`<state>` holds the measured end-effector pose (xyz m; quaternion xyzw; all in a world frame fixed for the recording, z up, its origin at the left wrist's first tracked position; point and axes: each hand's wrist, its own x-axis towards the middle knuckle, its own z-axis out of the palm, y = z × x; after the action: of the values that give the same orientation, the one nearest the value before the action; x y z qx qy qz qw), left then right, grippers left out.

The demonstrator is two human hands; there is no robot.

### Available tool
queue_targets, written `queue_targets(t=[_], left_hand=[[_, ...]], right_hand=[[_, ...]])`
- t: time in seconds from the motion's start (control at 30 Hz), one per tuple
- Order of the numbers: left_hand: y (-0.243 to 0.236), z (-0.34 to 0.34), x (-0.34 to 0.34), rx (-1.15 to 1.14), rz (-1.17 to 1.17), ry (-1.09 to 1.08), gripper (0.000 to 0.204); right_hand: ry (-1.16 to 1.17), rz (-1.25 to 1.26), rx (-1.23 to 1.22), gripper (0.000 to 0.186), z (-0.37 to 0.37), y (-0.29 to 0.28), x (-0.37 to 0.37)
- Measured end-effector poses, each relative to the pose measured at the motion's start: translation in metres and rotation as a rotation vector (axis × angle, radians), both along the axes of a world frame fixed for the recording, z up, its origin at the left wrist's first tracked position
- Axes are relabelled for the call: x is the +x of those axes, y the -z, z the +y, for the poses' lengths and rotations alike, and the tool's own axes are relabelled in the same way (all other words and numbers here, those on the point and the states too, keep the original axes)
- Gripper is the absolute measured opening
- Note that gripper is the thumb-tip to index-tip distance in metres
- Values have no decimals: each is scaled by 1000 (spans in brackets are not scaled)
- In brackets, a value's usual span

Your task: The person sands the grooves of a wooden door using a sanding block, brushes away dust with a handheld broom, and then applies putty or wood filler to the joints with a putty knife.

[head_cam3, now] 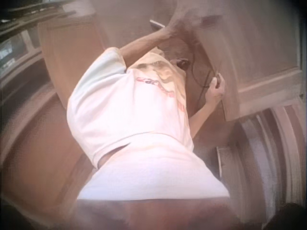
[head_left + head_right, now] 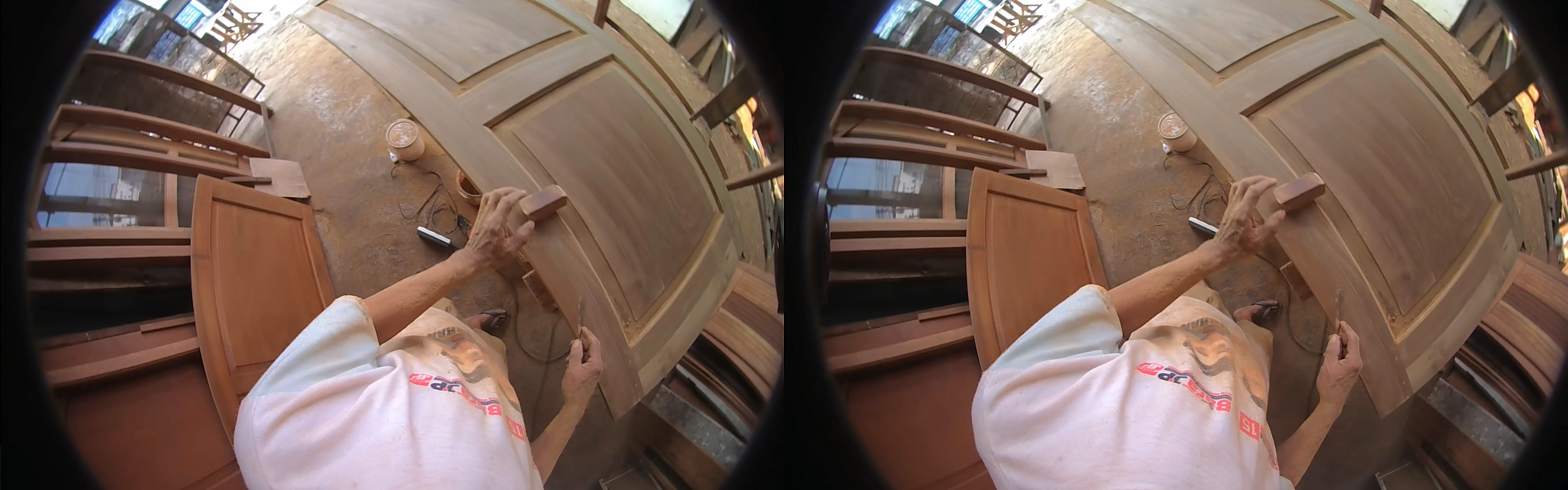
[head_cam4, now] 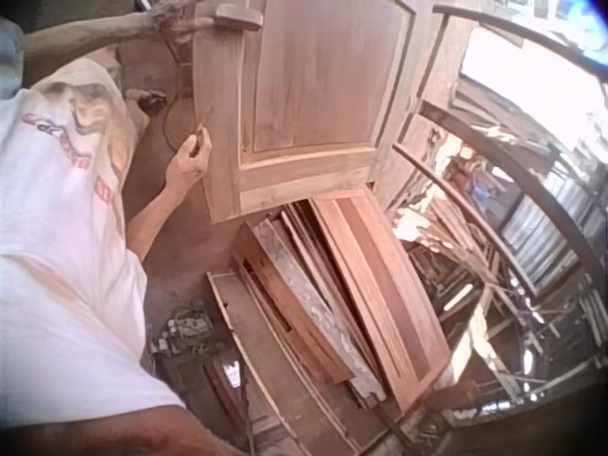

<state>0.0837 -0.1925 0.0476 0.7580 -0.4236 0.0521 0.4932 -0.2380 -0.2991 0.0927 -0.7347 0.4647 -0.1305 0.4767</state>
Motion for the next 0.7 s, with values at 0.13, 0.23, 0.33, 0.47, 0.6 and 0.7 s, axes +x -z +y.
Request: queue_targets(t=[0.13,0.23,0.33,0.47,0.6,0.7], left_hand=[[20,101,-17,173,409,236,43],[33,186,2,473,722,306,41],[51,268,32,617,634,220,38],[62,350,81,559,711,1,39],[56,406,115,469,692,-253,37],[58,428,127,424,734,-368,39]], right_hand=[[-173,-11,35,32,43,12,67],[-327,-28,5,34,76,19,127],[-375,-5,-27,35,114,6,198],[-373,-78,-38,34,141,13,279],[-413,-118,-150,35,154,10,352],[-402,-85,-203,35,159,9,390]])
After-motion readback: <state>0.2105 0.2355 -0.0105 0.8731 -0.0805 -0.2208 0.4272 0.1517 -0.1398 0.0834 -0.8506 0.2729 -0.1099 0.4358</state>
